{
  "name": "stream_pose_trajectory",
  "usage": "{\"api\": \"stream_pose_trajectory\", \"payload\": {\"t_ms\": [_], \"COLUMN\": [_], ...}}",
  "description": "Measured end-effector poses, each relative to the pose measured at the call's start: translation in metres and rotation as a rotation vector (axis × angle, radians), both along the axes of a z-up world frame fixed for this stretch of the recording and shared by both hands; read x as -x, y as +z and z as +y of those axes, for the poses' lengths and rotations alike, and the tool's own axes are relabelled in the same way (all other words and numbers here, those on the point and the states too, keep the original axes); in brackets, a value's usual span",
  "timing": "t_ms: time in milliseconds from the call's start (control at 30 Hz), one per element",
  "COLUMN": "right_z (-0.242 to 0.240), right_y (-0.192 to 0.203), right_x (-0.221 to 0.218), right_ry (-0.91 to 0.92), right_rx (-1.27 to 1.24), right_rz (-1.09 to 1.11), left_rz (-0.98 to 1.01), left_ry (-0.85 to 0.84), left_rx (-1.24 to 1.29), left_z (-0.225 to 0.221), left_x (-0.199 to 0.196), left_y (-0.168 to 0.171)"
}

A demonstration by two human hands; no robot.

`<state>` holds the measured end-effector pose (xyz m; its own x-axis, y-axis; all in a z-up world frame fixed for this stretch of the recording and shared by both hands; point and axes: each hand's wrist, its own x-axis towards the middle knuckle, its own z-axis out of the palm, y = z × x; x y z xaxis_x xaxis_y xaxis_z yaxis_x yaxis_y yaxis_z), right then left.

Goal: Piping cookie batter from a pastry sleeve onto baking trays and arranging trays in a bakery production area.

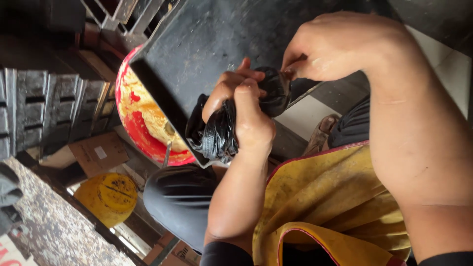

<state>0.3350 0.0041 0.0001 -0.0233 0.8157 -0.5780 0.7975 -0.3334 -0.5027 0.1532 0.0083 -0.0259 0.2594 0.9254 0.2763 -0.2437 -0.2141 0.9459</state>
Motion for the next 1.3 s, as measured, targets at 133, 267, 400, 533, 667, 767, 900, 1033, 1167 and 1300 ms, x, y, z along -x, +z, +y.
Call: {"api": "stream_pose_trajectory", "payload": {"t_ms": [133,267,400,533,667,767,900,1033,1167,1300], "right_z": [-0.002,-0.003,-0.005,-0.006,-0.006,-0.006,-0.005,-0.002,-0.004,-0.012], "right_y": [-0.002,0.000,-0.001,-0.008,-0.008,-0.012,-0.014,0.006,-0.003,-0.030], "right_x": [-0.002,-0.005,-0.008,-0.013,-0.015,-0.016,-0.016,-0.015,-0.014,-0.004], "right_ry": [0.013,0.014,0.009,0.034,0.036,0.040,0.062,0.018,0.010,0.083], "right_rx": [0.022,0.053,0.074,0.035,0.031,0.044,0.051,0.135,0.208,0.237], "right_rz": [0.004,-0.010,-0.014,0.023,0.046,0.045,0.040,0.002,-0.080,-0.247], "left_rz": [0.030,0.122,0.148,0.157,0.158,0.145,0.119,0.066,0.001,-0.059], "left_ry": [0.077,0.044,-0.060,-0.198,-0.322,-0.420,-0.526,-0.587,-0.544,-0.451], "left_rx": [0.035,0.004,-0.030,-0.053,-0.054,-0.081,-0.131,-0.146,-0.181,-0.267], "left_z": [-0.005,-0.004,0.001,0.010,0.021,0.029,0.036,0.044,0.052,0.064], "left_x": [-0.007,-0.006,-0.006,-0.005,-0.004,-0.005,-0.003,0.006,0.027,0.058], "left_y": [-0.002,0.001,0.003,0.010,0.017,0.013,0.009,0.023,0.060,0.092]}}
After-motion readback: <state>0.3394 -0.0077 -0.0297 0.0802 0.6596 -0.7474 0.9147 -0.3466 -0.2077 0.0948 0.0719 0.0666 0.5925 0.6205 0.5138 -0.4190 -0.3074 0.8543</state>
